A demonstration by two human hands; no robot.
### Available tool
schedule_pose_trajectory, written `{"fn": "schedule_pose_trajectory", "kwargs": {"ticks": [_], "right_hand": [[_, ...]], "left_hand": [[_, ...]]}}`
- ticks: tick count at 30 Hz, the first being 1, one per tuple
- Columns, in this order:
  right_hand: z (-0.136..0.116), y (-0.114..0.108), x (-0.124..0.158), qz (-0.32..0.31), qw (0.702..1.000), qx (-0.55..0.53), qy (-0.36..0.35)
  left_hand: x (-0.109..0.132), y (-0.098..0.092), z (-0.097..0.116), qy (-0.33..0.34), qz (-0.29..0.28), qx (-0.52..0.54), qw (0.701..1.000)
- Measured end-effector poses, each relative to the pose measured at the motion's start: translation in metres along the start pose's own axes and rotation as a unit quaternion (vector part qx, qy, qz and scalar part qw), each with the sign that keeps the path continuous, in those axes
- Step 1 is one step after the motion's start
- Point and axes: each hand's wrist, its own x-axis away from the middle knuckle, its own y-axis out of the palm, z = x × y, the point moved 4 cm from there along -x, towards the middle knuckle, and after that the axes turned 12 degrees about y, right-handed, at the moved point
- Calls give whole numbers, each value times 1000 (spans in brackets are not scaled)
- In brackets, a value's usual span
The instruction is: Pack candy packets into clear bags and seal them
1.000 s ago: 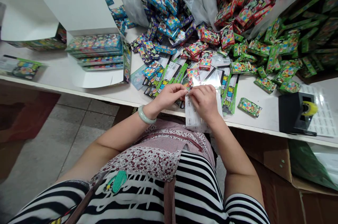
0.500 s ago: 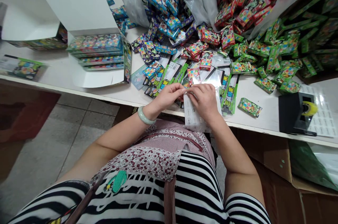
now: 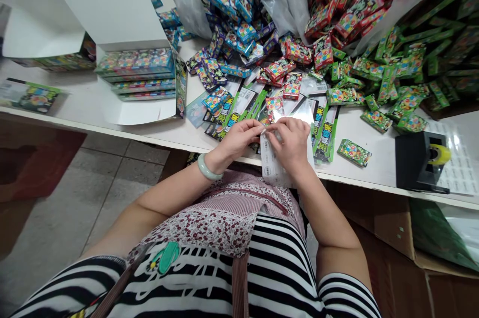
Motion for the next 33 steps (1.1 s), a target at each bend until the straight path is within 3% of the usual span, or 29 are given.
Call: {"fn": "schedule_pose_trajectory", "kwargs": {"ticks": [3,7,14,20,26,33], "right_hand": [[5,-1,-1,-28,999,-29,17],[2,-6,1,2,1000,-16,-3],[-5,-4,8,43,998,21,-44],[-3,-3,7,27,997,21,-67],[-3,-6,8,54,994,1,-90],[1,1,9,17,997,10,-73]], "left_hand": [[-2,0,-1,16,-19,-7,1000],[-3,4,-1,5,-30,22,999],[1,7,-2,-55,21,102,993],[5,7,-1,-53,45,110,992],[5,9,0,-66,58,128,988],[5,7,-8,-87,63,158,981]]}}
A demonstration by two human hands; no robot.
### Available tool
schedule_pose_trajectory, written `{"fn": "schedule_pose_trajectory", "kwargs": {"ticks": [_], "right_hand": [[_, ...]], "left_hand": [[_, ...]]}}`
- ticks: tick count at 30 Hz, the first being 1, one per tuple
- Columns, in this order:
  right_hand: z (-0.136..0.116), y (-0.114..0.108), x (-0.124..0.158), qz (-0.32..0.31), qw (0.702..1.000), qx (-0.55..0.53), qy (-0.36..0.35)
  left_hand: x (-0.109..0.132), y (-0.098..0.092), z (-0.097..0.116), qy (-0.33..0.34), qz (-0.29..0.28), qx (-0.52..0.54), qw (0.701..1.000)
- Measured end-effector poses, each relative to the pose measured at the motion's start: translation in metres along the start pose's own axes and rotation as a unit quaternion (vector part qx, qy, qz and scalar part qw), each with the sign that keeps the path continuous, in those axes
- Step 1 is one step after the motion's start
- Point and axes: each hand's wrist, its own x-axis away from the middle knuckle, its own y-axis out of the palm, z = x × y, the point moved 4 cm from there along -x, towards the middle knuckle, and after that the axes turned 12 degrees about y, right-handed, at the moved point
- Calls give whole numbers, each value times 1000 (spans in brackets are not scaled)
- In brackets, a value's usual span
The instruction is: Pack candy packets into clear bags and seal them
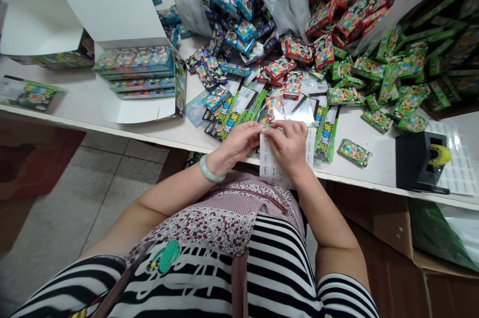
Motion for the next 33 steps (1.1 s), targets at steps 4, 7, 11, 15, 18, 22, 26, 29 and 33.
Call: {"fn": "schedule_pose_trajectory", "kwargs": {"ticks": [4,7,11,15,18,22,26,29,33], "right_hand": [[0,-2,1,9,1000,-8,1],[-1,-4,1,26,999,-10,-16],[-2,-4,2,35,999,-1,-23],[-2,-2,1,26,999,5,-20],[-1,0,1,9,1000,23,-7],[-3,-1,1,23,1000,7,-17],[-3,-1,3,29,999,-4,-14],[-2,0,4,12,1000,-2,0],[-2,-2,4,22,1000,-14,-1]], "left_hand": [[0,1,1,2,4,1,1000],[1,3,2,-2,10,7,1000],[0,3,4,1,29,12,999],[0,3,4,3,31,3,1000],[1,3,5,11,33,-1,999],[0,1,4,8,29,-1,1000],[0,0,2,1,32,5,999],[-1,0,0,-1,26,12,1000],[-1,2,0,-3,1,28,1000]]}}
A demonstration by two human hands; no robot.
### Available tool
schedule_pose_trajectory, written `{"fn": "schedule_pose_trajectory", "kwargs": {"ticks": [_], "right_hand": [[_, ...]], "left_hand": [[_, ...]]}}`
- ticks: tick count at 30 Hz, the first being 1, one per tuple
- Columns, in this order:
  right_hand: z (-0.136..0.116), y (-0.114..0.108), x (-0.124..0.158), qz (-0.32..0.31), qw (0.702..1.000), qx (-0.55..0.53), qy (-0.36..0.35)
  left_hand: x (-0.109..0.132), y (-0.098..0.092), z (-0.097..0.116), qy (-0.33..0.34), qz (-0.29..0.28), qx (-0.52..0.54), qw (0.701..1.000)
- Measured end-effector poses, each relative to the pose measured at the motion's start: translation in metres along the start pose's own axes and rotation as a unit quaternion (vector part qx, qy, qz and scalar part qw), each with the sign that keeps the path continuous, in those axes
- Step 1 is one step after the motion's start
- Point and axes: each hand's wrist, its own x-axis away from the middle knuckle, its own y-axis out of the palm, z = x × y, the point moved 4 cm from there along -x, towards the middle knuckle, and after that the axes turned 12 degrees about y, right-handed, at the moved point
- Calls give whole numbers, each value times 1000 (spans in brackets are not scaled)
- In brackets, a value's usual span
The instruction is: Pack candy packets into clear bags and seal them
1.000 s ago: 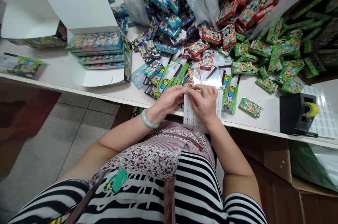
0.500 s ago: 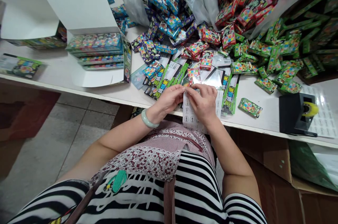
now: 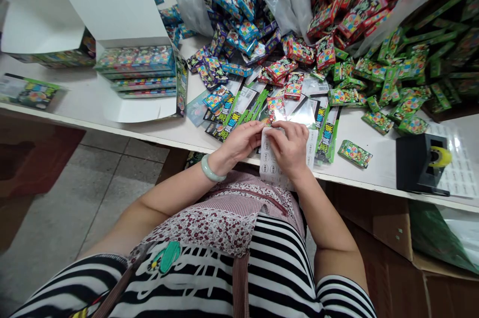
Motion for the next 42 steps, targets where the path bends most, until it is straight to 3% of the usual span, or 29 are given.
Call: {"fn": "schedule_pose_trajectory", "kwargs": {"ticks": [5,9,12,16,21,24,27,30,35,37,42], "right_hand": [[4,-1,-1,-10,1000,9,18],[5,1,-1,-30,999,0,36],[2,0,-1,-25,999,-14,32],[2,-9,-1,-1,999,-22,27],[35,-45,14,75,989,-67,106],[67,-58,37,45,965,-97,239],[86,-59,60,-15,920,-168,354],[86,-55,68,-43,870,-277,404],[75,-49,54,-94,778,-429,449],[71,-50,48,-96,767,-447,451],[67,-56,41,-31,775,-448,445]], "left_hand": [[7,-1,1,-9,-74,-41,996],[12,-2,7,67,-121,-189,972],[12,-2,10,107,-127,-258,952],[11,-3,10,103,-117,-246,957],[10,-12,13,90,-89,-243,962],[10,-18,14,82,-76,-227,967],[11,-18,13,78,-84,-211,971],[10,-13,14,77,-99,-185,975],[9,-5,20,71,-94,-161,980],[11,-4,22,81,-94,-174,977],[19,3,19,70,-153,-277,946]]}}
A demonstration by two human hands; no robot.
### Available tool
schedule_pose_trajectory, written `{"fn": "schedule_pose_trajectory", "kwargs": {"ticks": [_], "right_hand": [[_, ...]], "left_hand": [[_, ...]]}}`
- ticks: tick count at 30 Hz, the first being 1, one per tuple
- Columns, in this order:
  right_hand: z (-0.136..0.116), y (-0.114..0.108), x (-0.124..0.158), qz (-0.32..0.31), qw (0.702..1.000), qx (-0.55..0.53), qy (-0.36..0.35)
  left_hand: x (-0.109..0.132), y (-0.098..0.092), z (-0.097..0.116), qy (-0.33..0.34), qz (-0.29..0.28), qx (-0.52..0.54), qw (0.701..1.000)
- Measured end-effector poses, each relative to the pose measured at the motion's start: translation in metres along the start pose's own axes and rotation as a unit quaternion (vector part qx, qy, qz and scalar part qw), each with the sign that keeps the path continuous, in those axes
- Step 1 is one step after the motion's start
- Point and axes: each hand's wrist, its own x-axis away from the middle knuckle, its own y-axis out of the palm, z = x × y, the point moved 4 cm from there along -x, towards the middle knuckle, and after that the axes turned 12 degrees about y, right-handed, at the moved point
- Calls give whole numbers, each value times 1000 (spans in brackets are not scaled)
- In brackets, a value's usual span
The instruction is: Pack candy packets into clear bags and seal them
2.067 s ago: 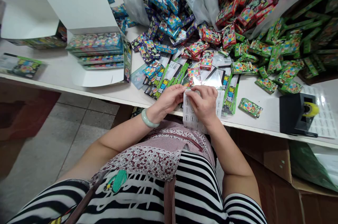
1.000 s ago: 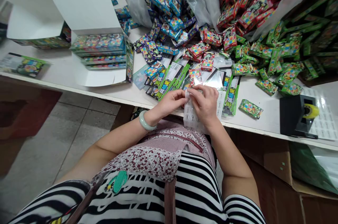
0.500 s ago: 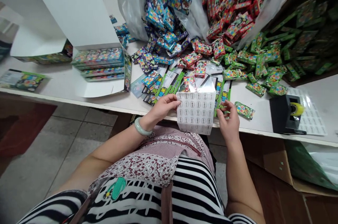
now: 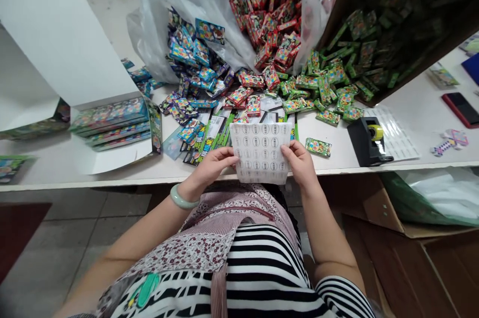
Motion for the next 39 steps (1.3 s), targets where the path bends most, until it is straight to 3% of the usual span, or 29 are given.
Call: {"fn": "schedule_pose_trajectory", "kwargs": {"ticks": [3,6,9,11,13,16,21,23,25,28,32,35,39], "right_hand": [[-3,-11,0,9,998,54,-36],[-12,-47,-6,68,979,163,-102],[-19,-95,-15,149,908,359,-157],[-14,-116,-23,137,846,497,-137],[-5,-127,-31,99,810,567,-109],[0,-130,-34,109,816,555,-117],[-24,-148,-15,323,862,326,-216],[-36,-158,-5,353,873,211,-263],[-46,-163,2,345,882,145,-287],[-52,-165,5,331,892,136,-275],[-43,-154,-3,276,896,277,-212],[-29,-137,-15,192,863,440,-155],[-10,-121,-27,105,810,575,-44]], "left_hand": [[-3,8,3,3,-8,-34,999],[-14,19,5,-4,-23,-47,999],[-30,31,6,-22,-46,-61,997],[-39,36,4,-38,-56,-62,996],[-47,40,1,-55,-69,-62,994],[-56,47,-2,-70,-97,-61,991],[-77,80,2,-66,-159,-3,985],[-88,101,6,-54,-177,29,982],[-100,121,7,-46,-177,59,981],[-114,144,-1,-63,-155,46,985],[-120,155,-23,-116,-117,-20,986],[-118,153,-28,-115,-103,-29,988],[-115,138,-15,-54,-124,-112,985]]}}
